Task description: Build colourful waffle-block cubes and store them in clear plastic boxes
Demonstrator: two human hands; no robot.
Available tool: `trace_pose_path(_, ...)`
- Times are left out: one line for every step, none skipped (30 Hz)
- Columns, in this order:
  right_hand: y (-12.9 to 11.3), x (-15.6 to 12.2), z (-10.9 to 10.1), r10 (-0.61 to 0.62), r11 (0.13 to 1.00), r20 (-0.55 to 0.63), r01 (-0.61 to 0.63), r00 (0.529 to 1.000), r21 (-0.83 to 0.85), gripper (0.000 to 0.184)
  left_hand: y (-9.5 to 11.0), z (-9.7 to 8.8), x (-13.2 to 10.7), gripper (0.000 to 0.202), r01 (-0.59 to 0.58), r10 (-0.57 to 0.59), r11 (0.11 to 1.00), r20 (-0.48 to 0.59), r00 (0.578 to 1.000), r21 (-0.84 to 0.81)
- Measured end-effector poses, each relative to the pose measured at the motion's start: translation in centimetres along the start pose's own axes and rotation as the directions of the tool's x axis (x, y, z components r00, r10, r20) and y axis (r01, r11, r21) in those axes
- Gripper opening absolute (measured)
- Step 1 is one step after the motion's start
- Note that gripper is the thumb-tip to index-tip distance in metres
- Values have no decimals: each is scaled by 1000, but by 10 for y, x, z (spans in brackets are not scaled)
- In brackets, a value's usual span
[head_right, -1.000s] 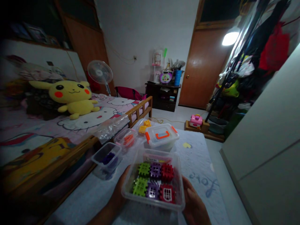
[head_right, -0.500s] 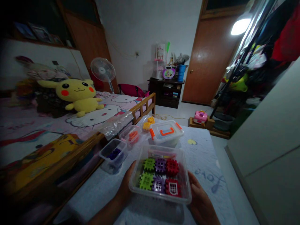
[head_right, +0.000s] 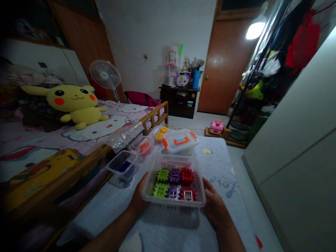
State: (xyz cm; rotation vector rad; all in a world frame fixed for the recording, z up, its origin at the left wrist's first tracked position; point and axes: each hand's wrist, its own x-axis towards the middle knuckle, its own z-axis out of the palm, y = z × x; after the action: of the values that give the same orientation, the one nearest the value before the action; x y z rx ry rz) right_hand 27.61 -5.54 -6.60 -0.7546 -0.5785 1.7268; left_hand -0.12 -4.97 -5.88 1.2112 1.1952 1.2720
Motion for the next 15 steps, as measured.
trace_pose_path(0,0,1,-4,1000,0,4,1000,-4,46,-1,0,0,40,-1,1,1000,-5,1000,-1)
trace_pose_path(0,1,2,-7,1000,2,7,1000,-10,47,-2,0,1,40,2,-2,1000,-6,1000,-1)
trace_pose_path(-1,1,3,-8,1000,5,8,1000,-16,48,-2,0,1,40,4,-4,1000,-9,1000,2)
trace_pose_path(-1,1,4,-8,1000,9,8,1000,-23,49,-1,0,1,39,5,-5,1000,-12,1000,6)
trace_pose_path(-1,1,4,-9,1000,13,9,1000,-29,51,0,0,1,39,3,-3,1000,-17,1000,12)
trace_pose_path(-1,1,5,-9,999,14,9,1000,-34,52,1,0,0,39,0,0,1000,-19,1000,18)
trace_pose_path(-1,1,6,-8,999,14,9,1000,-39,53,2,1,0,38,-4,5,1000,-19,1000,21)
trace_pose_path(-1,1,6,-7,999,15,8,1000,-43,53,3,1,0,38,-8,8,1000,-19,1000,24)
trace_pose_path(-1,2,7,-6,999,19,7,1000,-45,54,3,1,0,38,-9,9,1000,-19,1000,26)
trace_pose_path(0,2,7,-6,999,24,7,1000,-46,54,3,1,0,40,-8,9,1000,-22,1000,25)
trace_pose_path(1,2,7,-8,999,30,9,1000,-46,55,2,1,0,42,-8,9,1000,-32,999,21)
trace_pose_path(2,2,8,-12,999,36,13,999,-46,55,1,1,0,45,-7,7,1000,-40,999,11)
trace_pose_path(2,2,9,-18,999,40,19,999,-45,55,0,1,0,48,-6,6,1000,-44,999,-3)
trace_pose_path(3,2,10,-25,999,39,27,999,-45,56,-1,1,1,52,-6,5,1000,-38,999,-23)
trace_pose_path(4,2,12,-30,998,37,31,999,-48,56,-2,2,2,55,-8,6,999,-31,1000,-48)
